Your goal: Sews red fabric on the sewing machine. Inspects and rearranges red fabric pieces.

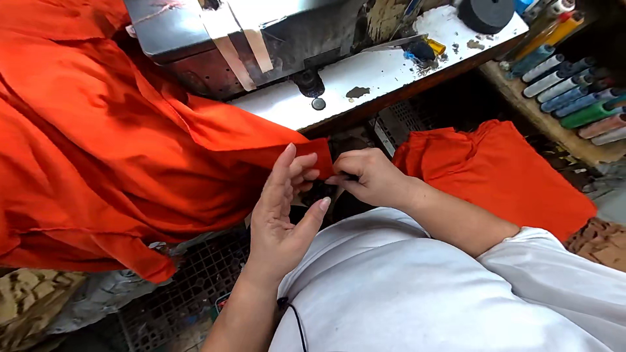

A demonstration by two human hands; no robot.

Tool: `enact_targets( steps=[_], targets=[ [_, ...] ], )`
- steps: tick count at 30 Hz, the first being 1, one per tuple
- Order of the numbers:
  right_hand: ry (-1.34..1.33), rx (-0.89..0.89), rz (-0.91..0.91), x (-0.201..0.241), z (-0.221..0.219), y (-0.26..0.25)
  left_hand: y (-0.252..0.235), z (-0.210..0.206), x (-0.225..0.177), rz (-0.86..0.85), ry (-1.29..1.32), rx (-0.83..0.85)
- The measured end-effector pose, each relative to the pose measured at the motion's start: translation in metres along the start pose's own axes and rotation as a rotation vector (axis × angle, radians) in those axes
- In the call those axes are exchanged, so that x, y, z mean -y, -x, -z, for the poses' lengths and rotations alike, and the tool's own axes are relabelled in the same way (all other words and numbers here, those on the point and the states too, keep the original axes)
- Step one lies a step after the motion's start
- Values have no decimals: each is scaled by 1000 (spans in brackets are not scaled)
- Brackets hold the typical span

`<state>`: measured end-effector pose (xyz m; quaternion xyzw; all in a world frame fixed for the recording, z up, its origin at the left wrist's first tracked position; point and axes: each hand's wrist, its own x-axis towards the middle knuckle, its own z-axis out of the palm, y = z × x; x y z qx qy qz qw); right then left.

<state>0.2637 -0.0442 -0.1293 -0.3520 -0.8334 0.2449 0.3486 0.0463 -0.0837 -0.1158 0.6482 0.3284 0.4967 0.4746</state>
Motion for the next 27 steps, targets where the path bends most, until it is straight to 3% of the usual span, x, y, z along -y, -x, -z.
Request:
enact_targets(
  steps=[3, 9, 15, 17, 20, 23, 25, 27],
  targets=[
    [-160, -60, 3, 10, -3, -8, -3, -10, 0, -17, 14, -188],
    [-159, -59, 82, 27, -13, -30, -9, 0, -10, 8, -70, -262],
    [-787, 42, -377, 28, 21, -54, -12, 55, -38, 104, 204, -472],
    [-926, 72, -436, 27, 38, -63, -5, 81, -55, 75, 53, -364],
    [-994, 171, -344, 32, 55, -73, 6, 104, -79, 14, -239, -108],
    [-883, 146, -139, 38, 53, -78, 19, 116, -89, -60, -248, 46],
    [-779, 116, 49, 39, 50, -77, 29, 116, -91, -88, -355, 13],
    [-628, 63, 198, 45, 45, -73, 39, 108, -91, -163, -619, -114]
  ],
)
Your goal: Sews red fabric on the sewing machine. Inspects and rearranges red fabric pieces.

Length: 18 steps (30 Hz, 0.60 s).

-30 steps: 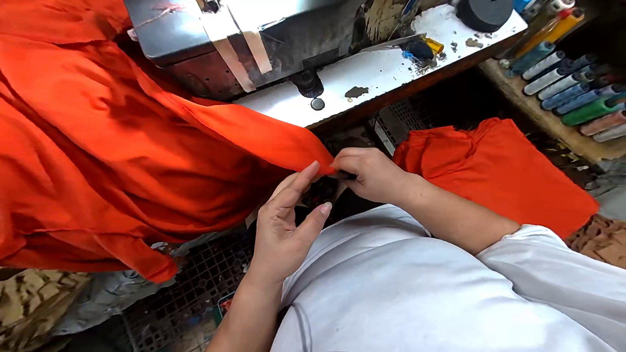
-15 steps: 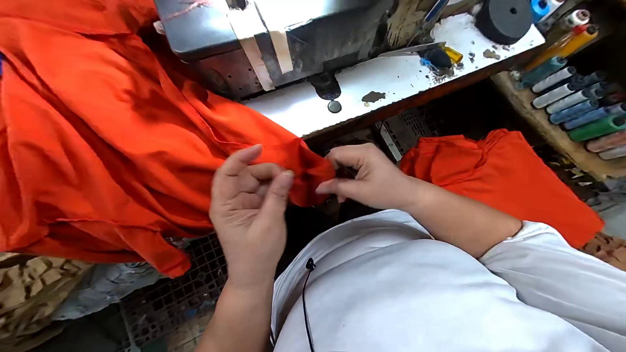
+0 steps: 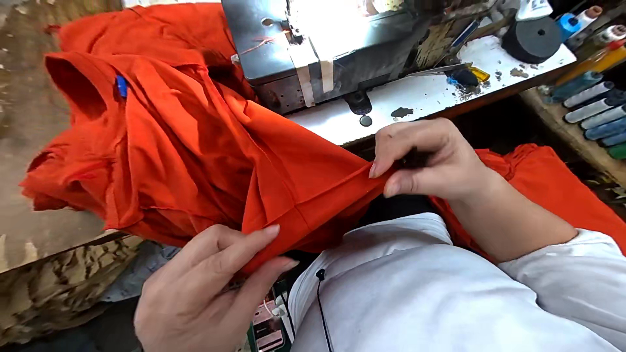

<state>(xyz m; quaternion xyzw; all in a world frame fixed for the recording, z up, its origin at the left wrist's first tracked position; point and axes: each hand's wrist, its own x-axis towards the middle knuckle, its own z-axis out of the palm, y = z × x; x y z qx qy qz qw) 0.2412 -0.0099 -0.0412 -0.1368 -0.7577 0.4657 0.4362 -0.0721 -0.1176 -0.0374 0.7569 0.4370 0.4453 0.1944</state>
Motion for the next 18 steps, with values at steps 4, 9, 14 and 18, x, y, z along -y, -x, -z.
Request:
enact_targets(
  steps=[4, 9, 14, 18],
  targets=[
    [462, -49, 212, 6, -17, 11, 18, -10, -1, -200, -356, -218],
    [707, -30, 336, 8, -14, 16, 19, -11, 1, -291, -487, -261],
    [780, -49, 381, 10, -13, 8, 8, -27, 21, -210, -168, -354],
    [734, -92, 348, 16, -23, -9, -32, -28, 11, -74, 403, -453]
  ],
)
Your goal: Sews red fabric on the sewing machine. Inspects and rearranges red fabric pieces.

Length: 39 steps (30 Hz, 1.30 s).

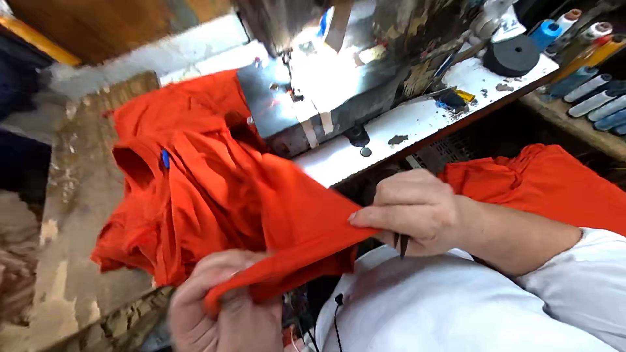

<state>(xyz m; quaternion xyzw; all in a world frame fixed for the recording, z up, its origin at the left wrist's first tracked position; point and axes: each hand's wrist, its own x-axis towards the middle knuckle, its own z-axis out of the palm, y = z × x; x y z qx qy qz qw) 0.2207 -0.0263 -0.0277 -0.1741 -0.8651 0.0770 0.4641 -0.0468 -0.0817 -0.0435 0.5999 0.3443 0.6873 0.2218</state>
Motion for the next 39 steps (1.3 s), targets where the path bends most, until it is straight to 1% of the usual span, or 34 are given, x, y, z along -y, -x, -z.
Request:
enact_targets(
  steps=[2, 4, 5, 6, 7, 8, 9, 10, 11, 12, 13, 15, 17, 20, 22, 25, 29, 35, 39],
  targets=[
    [-114, -7, -63, 1, -7, -9, -35, 9, -2, -140, -87, 30],
    [-236, 9, -168, -3, -20, -12, -84, 6, 10, -336, -382, 104],
    [-278, 20, -261, -9, -29, -10, -109, -1, 26, -404, -545, 188],
    [-322, 48, -399, -16, -38, -7, -131, -10, 48, -437, -657, 300],
    [-382, 92, -578, -24, -46, -4, -147, -18, 75, -420, -758, 417],
    [-448, 150, -763, -32, -51, 1, -157, -30, 95, -334, -840, 538],
    [-501, 188, -906, -41, -55, 4, -164, -45, 104, -217, -896, 626],
    [-540, 206, -1006, -48, -57, 7, -169, -60, 108, -86, -933, 674],
    [-574, 200, -1070, -54, -57, 9, -175, -72, 111, 38, -976, 683],
    [-601, 182, -1115, -59, -55, 8, -182, -80, 115, 136, -1003, 669],
    [-620, 161, -1151, -64, -51, 5, -190, -87, 121, 191, -1021, 650],
    [-621, 108, -1182, -76, -45, -6, -208, -99, 137, 208, -1054, 638],
    [-590, 40, -1156, -87, -46, -12, -220, -111, 149, 177, -1047, 630],
    [-569, 23, -1104, -91, -51, -10, -223, -111, 159, 99, -944, 593],
    [-570, 12, -1104, -88, -55, -5, -222, -108, 160, 78, -948, 593],
    [-580, 7, -1116, -83, -53, -3, -221, -107, 158, 113, -975, 599],
    [-554, -1, -1079, -87, -55, -12, -226, -112, 157, 235, -964, 584],
    [-555, -31, -1040, -79, -63, 0, -223, -107, 160, 134, -962, 610],
    [-523, -26, -1046, -83, -64, -3, -227, -109, 159, 215, -942, 601]
  ],
)
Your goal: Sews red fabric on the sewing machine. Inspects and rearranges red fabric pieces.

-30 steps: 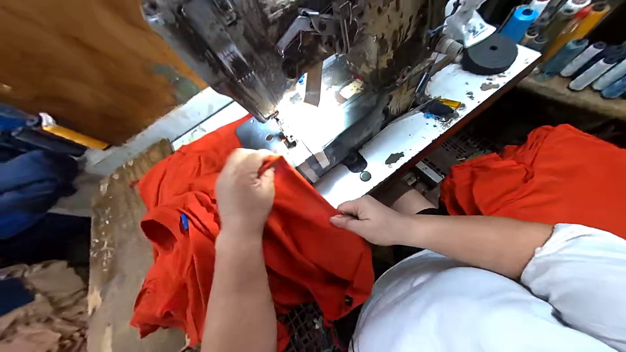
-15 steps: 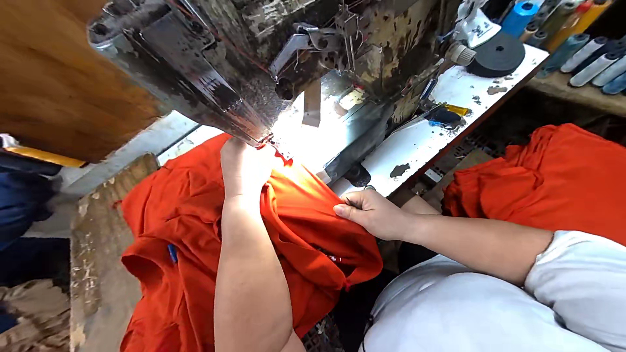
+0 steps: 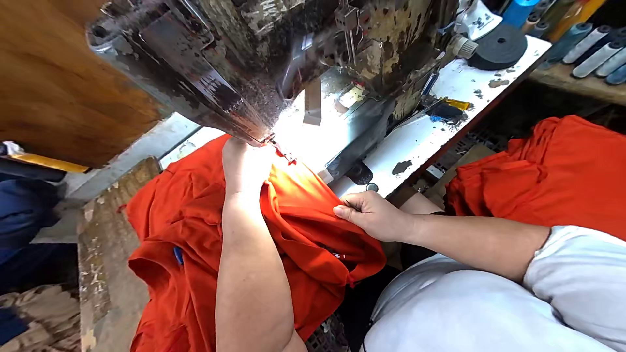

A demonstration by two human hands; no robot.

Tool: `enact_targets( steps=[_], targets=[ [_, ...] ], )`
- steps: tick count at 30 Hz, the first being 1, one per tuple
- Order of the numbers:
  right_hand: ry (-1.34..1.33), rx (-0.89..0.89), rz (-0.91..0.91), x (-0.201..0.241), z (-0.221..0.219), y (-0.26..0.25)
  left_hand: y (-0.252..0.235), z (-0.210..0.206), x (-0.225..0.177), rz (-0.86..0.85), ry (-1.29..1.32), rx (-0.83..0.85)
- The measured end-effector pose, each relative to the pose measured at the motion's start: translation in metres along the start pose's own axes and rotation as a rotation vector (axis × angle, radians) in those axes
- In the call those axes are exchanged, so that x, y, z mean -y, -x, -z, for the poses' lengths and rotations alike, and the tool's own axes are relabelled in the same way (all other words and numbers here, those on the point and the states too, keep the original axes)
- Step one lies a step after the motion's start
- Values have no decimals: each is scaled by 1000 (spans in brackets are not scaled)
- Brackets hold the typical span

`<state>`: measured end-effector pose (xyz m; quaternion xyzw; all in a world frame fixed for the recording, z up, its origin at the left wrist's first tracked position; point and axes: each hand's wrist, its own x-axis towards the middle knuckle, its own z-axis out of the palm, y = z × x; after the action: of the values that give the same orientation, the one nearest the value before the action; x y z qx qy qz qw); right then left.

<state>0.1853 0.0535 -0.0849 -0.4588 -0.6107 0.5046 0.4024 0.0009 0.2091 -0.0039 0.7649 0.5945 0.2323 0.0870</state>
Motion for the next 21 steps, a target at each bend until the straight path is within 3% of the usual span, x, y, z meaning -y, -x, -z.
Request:
enact_targets(
  steps=[7, 10, 13, 14, 16, 18, 21],
  targets=[
    [32, 21, 5, -4, -2, -50, 5, 5, 9, 1, 137, -78],
    [-20, 22, 60, -5, 1, -52, 40, 27, 17, -162, 53, -104],
    [-18, -22, 113, -20, 6, -26, 119, 53, -24, -390, 8, 164],
    [13, -64, 147, -24, 10, -16, 146, 55, -41, -366, 30, 301],
    [45, -127, 181, -30, 20, 8, 184, 42, -38, -316, -30, 546],
    [59, -200, 202, -31, 26, 29, 204, 23, -27, -314, -89, 606],
    [89, -190, 297, -24, 31, 53, 217, 5, -23, -297, -64, 536]
  ],
)
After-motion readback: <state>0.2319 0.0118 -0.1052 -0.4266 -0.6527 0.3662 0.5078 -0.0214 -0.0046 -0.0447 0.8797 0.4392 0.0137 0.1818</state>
